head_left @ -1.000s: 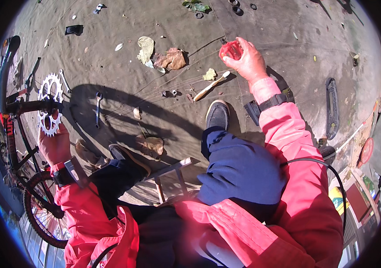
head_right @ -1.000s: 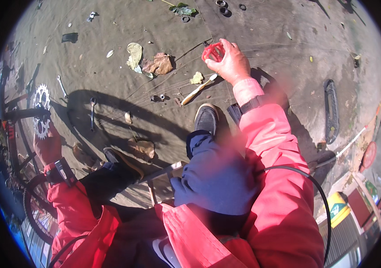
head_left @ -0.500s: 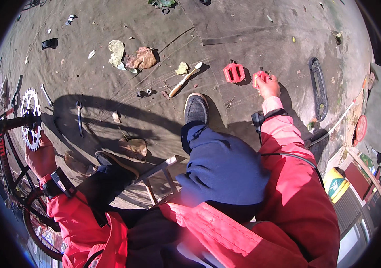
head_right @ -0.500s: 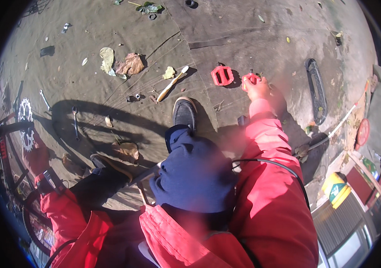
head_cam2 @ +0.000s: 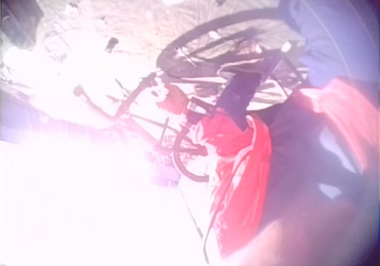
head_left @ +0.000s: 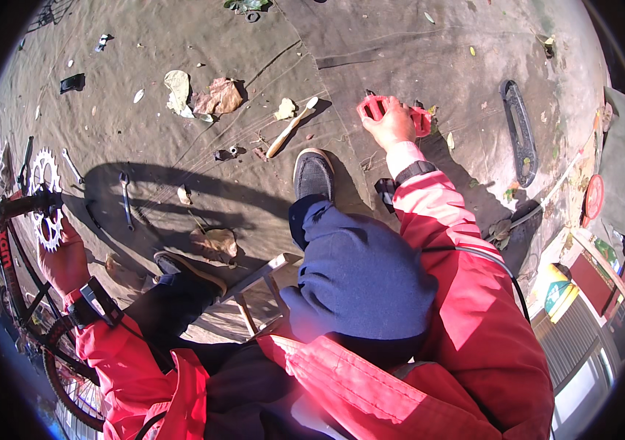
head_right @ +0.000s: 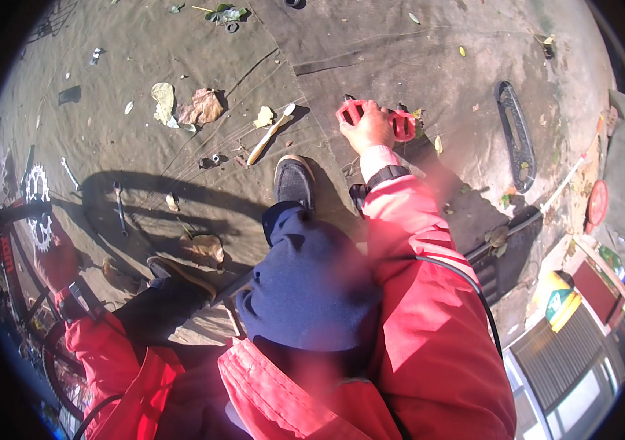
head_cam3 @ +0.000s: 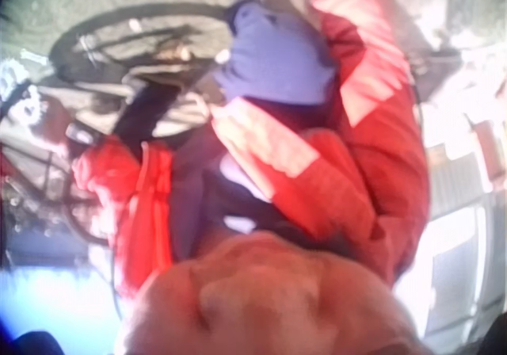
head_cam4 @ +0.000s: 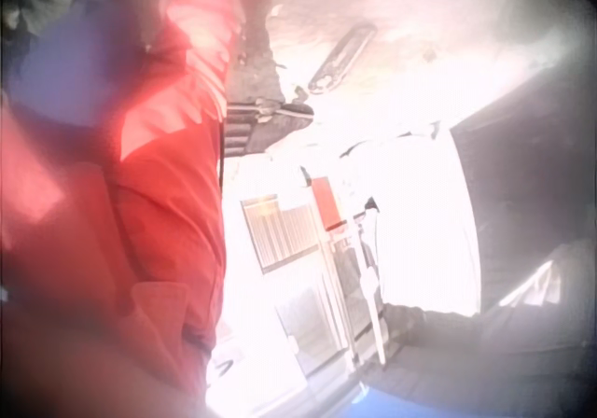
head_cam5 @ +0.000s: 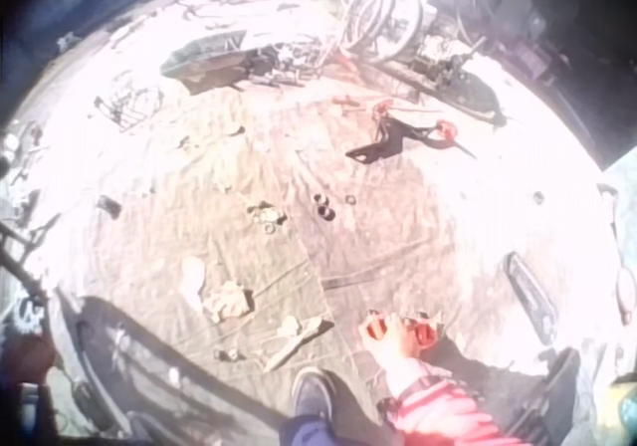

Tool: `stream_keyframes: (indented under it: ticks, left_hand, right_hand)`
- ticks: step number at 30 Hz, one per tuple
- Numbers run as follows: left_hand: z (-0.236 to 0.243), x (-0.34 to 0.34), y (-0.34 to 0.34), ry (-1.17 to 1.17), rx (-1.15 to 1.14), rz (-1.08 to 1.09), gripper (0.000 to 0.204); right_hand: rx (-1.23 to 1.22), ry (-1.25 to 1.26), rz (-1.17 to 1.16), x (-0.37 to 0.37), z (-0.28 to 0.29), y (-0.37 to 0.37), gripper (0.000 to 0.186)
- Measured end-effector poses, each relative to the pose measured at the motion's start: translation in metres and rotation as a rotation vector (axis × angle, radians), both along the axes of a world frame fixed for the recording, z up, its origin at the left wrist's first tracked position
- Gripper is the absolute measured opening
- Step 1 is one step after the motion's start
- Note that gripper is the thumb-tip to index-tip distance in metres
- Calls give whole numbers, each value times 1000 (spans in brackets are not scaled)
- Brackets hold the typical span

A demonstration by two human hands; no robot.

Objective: The person removes the bicycle crankset from the bike, inspects it, and then carries it into a sunroom. The person handles the crankset and a wrench, but does not complete the repair in the clip.

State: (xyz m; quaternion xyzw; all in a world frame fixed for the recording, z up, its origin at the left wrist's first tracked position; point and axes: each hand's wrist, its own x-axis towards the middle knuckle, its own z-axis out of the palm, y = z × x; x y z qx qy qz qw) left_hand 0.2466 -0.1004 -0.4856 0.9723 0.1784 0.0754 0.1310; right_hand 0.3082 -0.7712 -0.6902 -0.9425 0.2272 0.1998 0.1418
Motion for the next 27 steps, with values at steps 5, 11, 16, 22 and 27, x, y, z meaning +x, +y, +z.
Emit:
stream_keyframes:
  ticks: [5,11,16,22,27]
  left_hand:
    - [-2,1,2,-38,-125,-63,32]
    - [-1,5,7,-38,-179,27,36]
    - [1,13,11,-112,-245,-31,39]
    - [2,22,12,-85,-235,-127,40]
    - [-4,35,13,-81,98,-334,40]
  right_hand:
    - [33,-157,-59,-14,19,-25,80]
    - [41,-285,-309,-87,25,-99,71]
    - [275,-264,-622,-155,1,-134,63]
    - [55,-103,-643,-217,-18,-130,87]
    - [105,-105,-724,-287,-17,-109,79]
